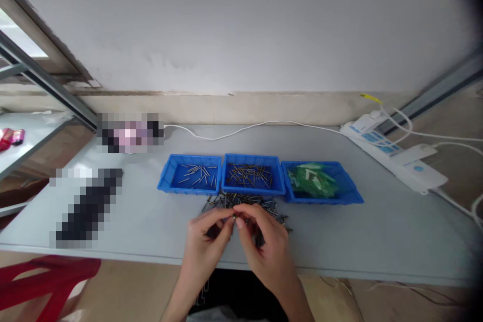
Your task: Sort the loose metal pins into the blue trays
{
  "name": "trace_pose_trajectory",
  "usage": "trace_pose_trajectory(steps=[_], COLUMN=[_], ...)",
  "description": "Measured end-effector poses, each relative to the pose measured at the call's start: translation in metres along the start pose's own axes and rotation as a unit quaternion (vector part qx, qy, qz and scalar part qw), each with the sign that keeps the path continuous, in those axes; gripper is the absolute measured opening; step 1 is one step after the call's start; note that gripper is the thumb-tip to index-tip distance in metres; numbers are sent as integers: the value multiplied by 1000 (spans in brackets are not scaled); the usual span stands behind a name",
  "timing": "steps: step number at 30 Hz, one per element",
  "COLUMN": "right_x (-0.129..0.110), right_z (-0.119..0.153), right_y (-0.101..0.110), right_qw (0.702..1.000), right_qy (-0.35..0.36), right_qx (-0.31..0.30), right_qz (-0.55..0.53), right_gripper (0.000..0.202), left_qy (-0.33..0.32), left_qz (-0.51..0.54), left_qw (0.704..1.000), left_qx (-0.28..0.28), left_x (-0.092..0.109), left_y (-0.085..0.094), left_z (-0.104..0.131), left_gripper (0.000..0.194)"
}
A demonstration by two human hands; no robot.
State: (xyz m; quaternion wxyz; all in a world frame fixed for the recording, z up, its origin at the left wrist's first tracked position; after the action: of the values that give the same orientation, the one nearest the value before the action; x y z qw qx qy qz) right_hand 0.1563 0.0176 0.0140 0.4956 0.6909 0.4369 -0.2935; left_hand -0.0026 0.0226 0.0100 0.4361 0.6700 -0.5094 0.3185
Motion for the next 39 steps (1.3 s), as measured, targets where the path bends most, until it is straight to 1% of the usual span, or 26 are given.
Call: trace_pose_trajectory(steps=[5, 15, 23, 26, 29, 34, 36, 39], right_x=[0, 0, -1, 0, 0, -2, -4, -8], right_z=[0, 0, 1, 0, -1, -1, -3, -14], right_y=[-1, -2, -2, -2, -3, -3, -1, 8], right_qw=[1000, 1000, 1000, 1000, 1000, 998, 998, 994], right_qy=[-1, -16, -18, -4, 25, 44, 52, 66], right_qx=[-3, -3, -1, 0, 11, 31, 42, 88], right_qz=[14, 5, 5, 2, -2, -11, -10, 0], right_gripper=[20, 20, 21, 20, 16, 10, 10, 11], left_qy=[-2, -15, 5, -11, -20, -13, 2, 45], left_qz=[9, 3, 6, 6, 2, 18, 30, 65], left_qw=[1000, 1000, 1000, 1000, 1000, 1000, 1000, 996], left_qx=[2, -7, -5, 4, 7, -18, -7, 48], left_x=[1, 1, 1, 1, 0, -3, -4, -5], left_y=[-1, 1, 0, 1, 2, 1, 1, 3], left_z=[-2, -3, -2, -1, 0, 2, 3, 7], left_gripper=[17, 20, 18, 18, 20, 21, 22, 30])
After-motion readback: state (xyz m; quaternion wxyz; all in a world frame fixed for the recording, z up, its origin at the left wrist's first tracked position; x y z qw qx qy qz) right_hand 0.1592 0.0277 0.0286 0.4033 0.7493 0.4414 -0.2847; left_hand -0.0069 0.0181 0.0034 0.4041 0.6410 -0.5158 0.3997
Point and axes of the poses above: each hand's wrist, its own z-axis away from the middle knuckle, its own y-axis out of the back of the hand, x = y × z, the point moved 2 cm from there along -z, towards the middle knuckle, and after that the axes turned 10 degrees about -y, right-handed, at the moved point
